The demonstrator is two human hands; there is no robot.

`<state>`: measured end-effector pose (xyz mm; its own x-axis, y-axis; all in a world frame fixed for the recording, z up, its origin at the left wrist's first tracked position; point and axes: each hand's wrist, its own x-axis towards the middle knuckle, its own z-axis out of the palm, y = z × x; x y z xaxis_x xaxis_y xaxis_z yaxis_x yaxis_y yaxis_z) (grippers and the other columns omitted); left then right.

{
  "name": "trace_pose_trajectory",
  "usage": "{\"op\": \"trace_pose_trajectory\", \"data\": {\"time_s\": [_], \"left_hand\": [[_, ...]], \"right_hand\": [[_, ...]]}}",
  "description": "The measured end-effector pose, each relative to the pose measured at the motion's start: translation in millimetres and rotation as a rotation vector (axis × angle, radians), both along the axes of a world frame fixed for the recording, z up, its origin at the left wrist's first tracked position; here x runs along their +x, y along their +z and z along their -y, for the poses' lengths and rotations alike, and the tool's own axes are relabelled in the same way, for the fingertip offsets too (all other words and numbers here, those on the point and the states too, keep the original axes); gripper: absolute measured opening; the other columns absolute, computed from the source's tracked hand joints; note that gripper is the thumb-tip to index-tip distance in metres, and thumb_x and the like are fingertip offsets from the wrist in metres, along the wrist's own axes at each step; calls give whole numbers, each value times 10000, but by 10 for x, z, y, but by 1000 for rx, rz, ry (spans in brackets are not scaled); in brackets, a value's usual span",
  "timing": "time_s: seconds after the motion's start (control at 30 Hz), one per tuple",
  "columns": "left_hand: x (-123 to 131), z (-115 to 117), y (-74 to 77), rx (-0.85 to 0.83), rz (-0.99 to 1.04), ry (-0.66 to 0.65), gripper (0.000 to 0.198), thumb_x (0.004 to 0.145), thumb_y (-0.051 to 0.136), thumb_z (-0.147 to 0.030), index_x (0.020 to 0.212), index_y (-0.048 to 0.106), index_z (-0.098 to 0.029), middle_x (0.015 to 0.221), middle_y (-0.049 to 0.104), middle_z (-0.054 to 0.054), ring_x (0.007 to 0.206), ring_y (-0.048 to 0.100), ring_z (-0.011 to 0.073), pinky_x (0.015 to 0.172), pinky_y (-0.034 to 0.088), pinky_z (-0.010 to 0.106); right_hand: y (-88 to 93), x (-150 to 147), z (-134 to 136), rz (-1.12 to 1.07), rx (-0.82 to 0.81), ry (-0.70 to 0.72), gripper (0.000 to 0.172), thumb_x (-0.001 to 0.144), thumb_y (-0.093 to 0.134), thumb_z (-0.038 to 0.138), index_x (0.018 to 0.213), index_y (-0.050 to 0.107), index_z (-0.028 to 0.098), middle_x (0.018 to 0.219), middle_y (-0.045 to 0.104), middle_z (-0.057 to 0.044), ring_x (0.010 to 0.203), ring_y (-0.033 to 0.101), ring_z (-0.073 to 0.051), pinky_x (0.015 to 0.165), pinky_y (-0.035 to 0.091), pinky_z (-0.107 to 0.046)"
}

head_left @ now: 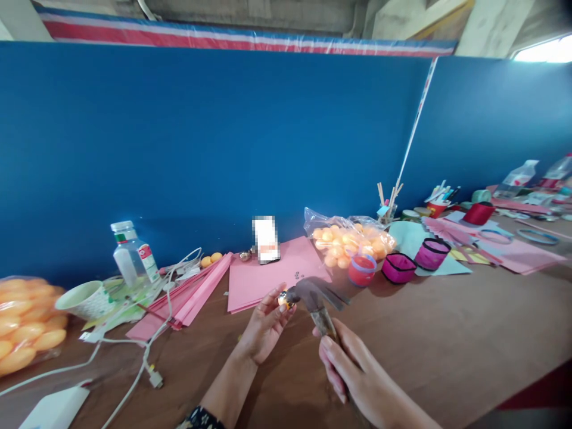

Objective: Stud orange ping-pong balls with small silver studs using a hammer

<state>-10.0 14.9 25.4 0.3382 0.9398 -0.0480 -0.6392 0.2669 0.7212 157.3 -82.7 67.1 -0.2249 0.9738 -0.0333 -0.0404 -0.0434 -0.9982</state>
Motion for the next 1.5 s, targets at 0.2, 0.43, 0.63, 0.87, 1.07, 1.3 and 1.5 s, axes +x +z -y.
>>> {"op": "trace_pose_trajectory", "data": {"time_s": [0.2,0.43,0.63,0.87,1.07,1.3,1.5], "left_hand": [[-4,-44,-22,43,-12,45,498,657,665,-61,1107,547,-237,924,634,15,831,589,102,802,431,217],[-30,-51,-61,43,8,0,504,646,670,-50,1088,555,-264,944,628,5,854,583,117,801,439,260],[-15,-26,-39,-3,-13,4,495,621,697,-72,1068,572,-245,923,640,5,810,599,112,825,442,272],[-18,-79,-63,42,-11,85,445,631,689,-75,1032,591,-242,922,643,-2,829,592,95,825,431,226],[-35,-71,-63,12,-5,42,464,630,689,-74,1047,591,-253,945,648,-1,860,594,114,830,431,245],[-5,-21,15,9,-34,55,491,617,703,-89,1067,580,-244,912,656,4,805,603,110,831,432,256],[-13,-53,-25,40,-16,79,473,637,686,-74,1068,569,-232,905,630,14,794,588,96,770,448,216]], "right_hand": [[45,19,11,11,9,-37,251,899,309,409,1033,369,205,682,389,48,421,318,-29,378,316,-162],[37,28,-3,34,-7,10,239,897,312,410,988,383,200,666,374,54,426,326,-32,379,315,-160],[36,20,15,30,0,2,232,902,305,399,1006,366,201,669,377,56,425,314,-29,387,313,-159],[98,28,25,40,5,4,234,903,297,403,1000,359,200,661,372,59,429,320,-31,393,321,-158],[89,32,16,31,-5,23,227,897,315,403,964,376,194,661,369,57,424,321,-30,379,308,-156],[59,39,27,9,-19,-13,255,891,324,417,996,374,190,675,383,49,428,330,-32,386,326,-161],[69,39,15,14,-17,-15,250,894,324,406,1002,382,189,666,376,53,421,324,-30,378,328,-158]]}}
